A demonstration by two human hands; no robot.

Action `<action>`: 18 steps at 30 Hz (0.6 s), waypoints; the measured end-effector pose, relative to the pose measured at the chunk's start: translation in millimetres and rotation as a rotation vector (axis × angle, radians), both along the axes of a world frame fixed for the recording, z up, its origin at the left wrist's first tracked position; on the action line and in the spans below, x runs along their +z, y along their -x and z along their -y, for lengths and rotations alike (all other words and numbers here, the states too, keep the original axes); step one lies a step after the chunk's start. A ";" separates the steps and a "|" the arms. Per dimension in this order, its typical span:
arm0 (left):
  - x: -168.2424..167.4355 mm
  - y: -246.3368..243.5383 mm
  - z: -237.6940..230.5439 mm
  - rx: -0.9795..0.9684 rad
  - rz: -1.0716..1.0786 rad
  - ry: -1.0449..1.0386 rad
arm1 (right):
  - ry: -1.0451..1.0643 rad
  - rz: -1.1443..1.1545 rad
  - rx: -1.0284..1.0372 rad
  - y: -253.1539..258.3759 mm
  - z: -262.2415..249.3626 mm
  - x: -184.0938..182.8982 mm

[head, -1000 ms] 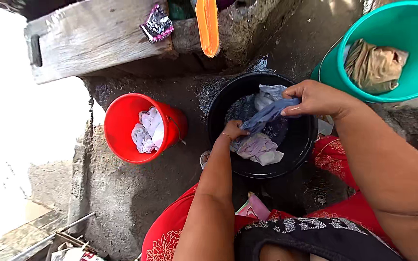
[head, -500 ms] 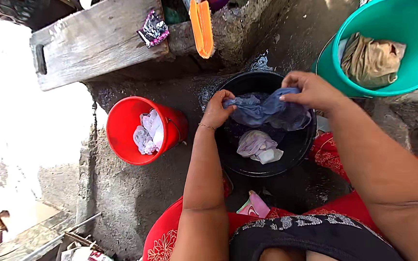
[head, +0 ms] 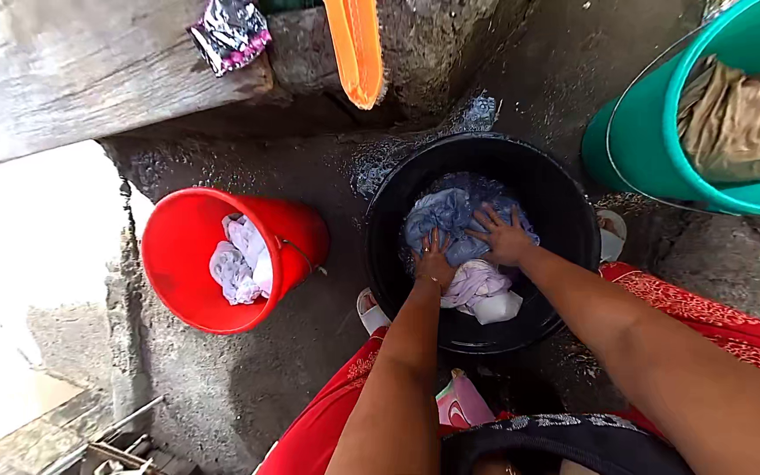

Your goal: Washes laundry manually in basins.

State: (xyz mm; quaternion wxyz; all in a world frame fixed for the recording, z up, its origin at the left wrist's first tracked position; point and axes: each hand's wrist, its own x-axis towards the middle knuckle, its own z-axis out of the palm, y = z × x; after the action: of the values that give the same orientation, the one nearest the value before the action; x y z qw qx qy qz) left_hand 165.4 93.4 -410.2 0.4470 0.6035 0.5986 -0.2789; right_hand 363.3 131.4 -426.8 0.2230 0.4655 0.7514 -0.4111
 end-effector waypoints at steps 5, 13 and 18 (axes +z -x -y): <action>21.2 -16.4 18.4 0.070 -0.036 0.012 | -0.204 0.135 -0.331 2.3 47.2 1.7; 69.1 -3.1 -9.5 0.207 0.133 -0.081 | 0.223 -0.051 -0.528 10.2 2.1 109.9; 93.7 16.9 -4.4 0.173 0.143 -0.232 | -0.079 -0.571 -0.410 29.4 2.8 240.7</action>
State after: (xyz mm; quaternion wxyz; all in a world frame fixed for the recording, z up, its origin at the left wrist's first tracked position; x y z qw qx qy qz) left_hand 148.5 97.8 -316.5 0.4383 0.6155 0.6431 -0.1247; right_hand 333.9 128.6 -186.1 -0.1014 0.4814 0.6895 -0.5315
